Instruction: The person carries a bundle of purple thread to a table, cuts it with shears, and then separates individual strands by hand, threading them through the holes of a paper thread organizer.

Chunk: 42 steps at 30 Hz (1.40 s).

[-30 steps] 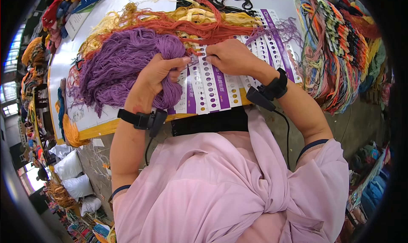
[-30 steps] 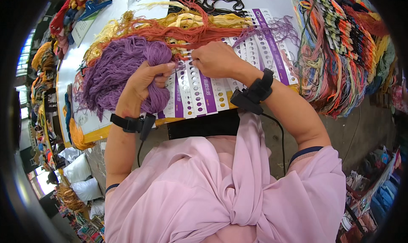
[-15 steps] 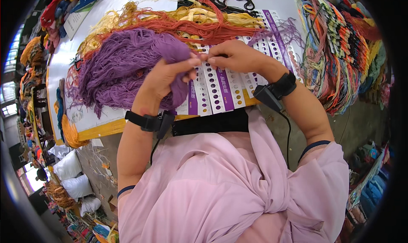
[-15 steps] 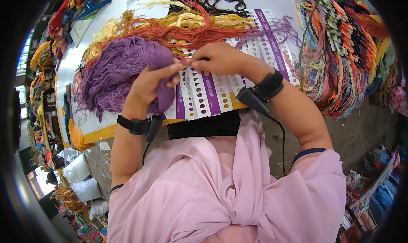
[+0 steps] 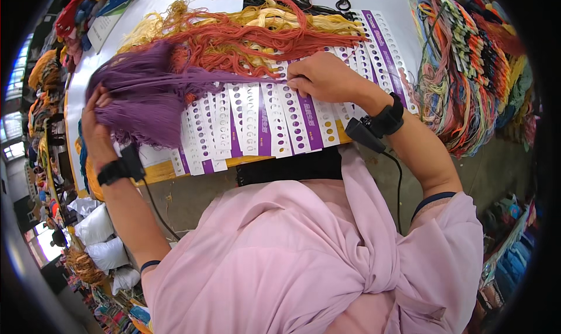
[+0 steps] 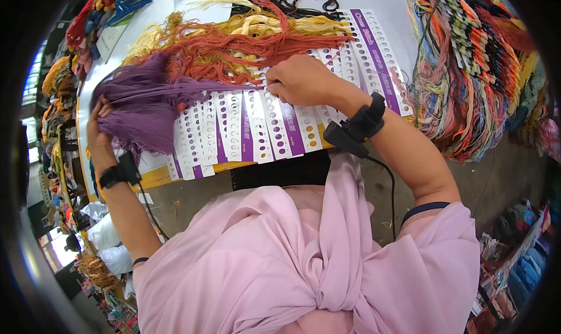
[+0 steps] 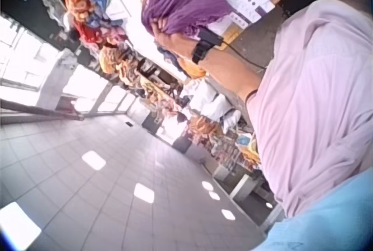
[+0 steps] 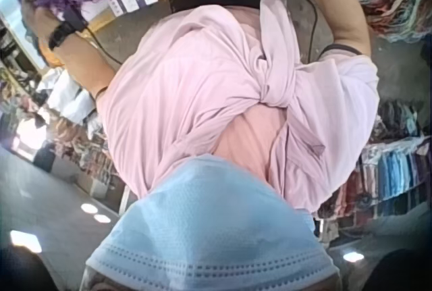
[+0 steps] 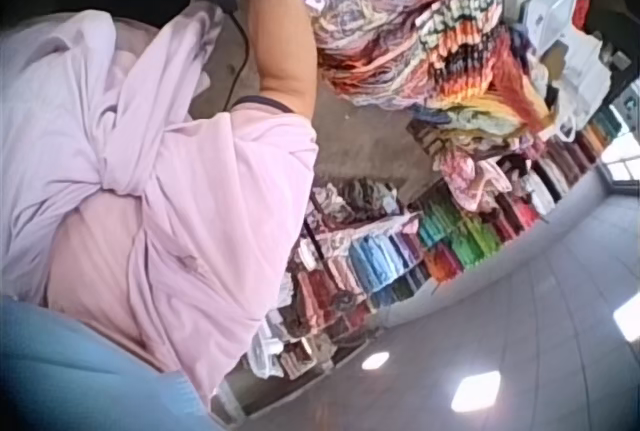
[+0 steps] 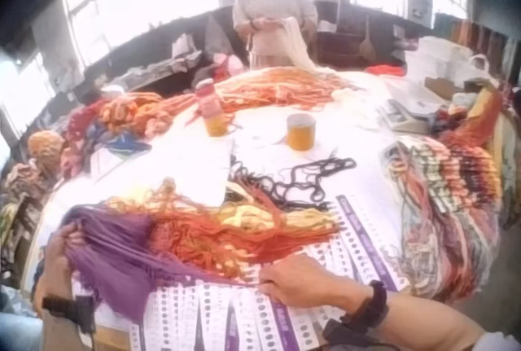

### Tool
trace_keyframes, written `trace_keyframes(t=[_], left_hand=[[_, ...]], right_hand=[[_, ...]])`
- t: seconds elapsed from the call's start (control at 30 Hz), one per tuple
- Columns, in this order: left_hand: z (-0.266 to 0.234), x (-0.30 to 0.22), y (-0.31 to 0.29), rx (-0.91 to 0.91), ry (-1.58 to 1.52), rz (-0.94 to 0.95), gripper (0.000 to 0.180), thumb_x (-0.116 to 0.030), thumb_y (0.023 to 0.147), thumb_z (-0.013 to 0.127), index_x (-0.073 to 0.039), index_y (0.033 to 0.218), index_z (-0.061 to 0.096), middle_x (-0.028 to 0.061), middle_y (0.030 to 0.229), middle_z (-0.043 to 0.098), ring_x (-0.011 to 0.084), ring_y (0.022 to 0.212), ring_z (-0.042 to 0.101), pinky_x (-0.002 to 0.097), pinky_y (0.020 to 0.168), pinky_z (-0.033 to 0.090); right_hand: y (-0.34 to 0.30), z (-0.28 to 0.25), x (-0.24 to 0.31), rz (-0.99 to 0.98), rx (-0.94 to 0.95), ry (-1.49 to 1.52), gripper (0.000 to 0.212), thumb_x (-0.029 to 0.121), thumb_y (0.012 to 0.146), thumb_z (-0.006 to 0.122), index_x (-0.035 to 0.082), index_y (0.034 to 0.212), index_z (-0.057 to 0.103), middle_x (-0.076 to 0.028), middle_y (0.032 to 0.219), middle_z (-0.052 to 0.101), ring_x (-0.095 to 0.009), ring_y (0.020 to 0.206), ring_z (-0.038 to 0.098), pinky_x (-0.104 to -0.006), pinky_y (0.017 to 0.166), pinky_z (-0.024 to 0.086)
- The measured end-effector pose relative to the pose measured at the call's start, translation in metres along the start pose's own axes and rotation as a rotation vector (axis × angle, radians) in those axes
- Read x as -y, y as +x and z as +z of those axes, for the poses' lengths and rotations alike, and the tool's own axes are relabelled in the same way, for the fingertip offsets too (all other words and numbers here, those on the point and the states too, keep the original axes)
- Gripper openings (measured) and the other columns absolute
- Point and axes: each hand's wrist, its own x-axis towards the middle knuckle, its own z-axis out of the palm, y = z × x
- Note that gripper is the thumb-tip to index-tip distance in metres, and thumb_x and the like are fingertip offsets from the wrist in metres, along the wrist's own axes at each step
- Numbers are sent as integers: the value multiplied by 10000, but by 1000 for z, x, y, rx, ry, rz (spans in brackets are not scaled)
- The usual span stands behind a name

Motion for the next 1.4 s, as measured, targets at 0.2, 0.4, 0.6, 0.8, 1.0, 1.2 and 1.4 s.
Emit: trace_keyframes(t=[0.2,0.4,0.6,0.8,1.0,1.2,1.4], left_hand=[[37,-29,-39,99,584,168,94,-93,909,640,-13,957,643,59,735,633,69,539,518,189,509,421],[156,166,-113,528,-155,-480,369,-224,982,550,53,1227,568,198,1210,639,292,1108,631,385,967,508],[157,224,-116,436,-190,-507,474,-265,1005,500,65,1343,459,199,1340,542,299,1255,526,410,1012,480],[151,221,-117,512,-197,-549,414,-228,1014,488,66,1304,503,191,1299,568,269,1189,574,385,1011,477],[150,223,-125,456,-107,-473,465,-257,1012,501,80,1331,473,180,1278,574,263,1146,591,367,1003,461],[150,218,-124,258,-176,-468,339,-167,975,560,45,1239,542,149,1068,645,241,903,654,355,811,552],[154,223,-133,333,87,-283,317,-44,886,626,34,1189,575,117,964,668,215,792,660,322,757,557]], right_hand=[[2,-3,11,2,67,-6,126,150,896,592,40,855,639,-86,674,650,-250,631,629,-361,609,467],[-2,21,17,116,-289,23,162,188,868,622,33,881,667,-133,765,681,-280,712,671,-377,660,506],[12,36,51,297,-183,957,151,126,889,628,-24,891,642,-49,768,668,-104,633,595,-233,548,448],[23,66,44,182,-239,1272,105,91,894,619,-10,911,642,-35,831,651,-110,702,589,-236,617,469],[29,78,50,56,-396,900,101,73,911,621,-8,852,611,-33,962,640,-108,768,584,-277,677,490],[18,61,53,263,-336,1317,88,118,958,568,31,954,586,-52,809,651,-87,636,582,-231,510,435],[15,61,48,274,-243,1166,123,155,971,555,41,929,579,-52,804,664,-92,619,592,-232,521,452]])
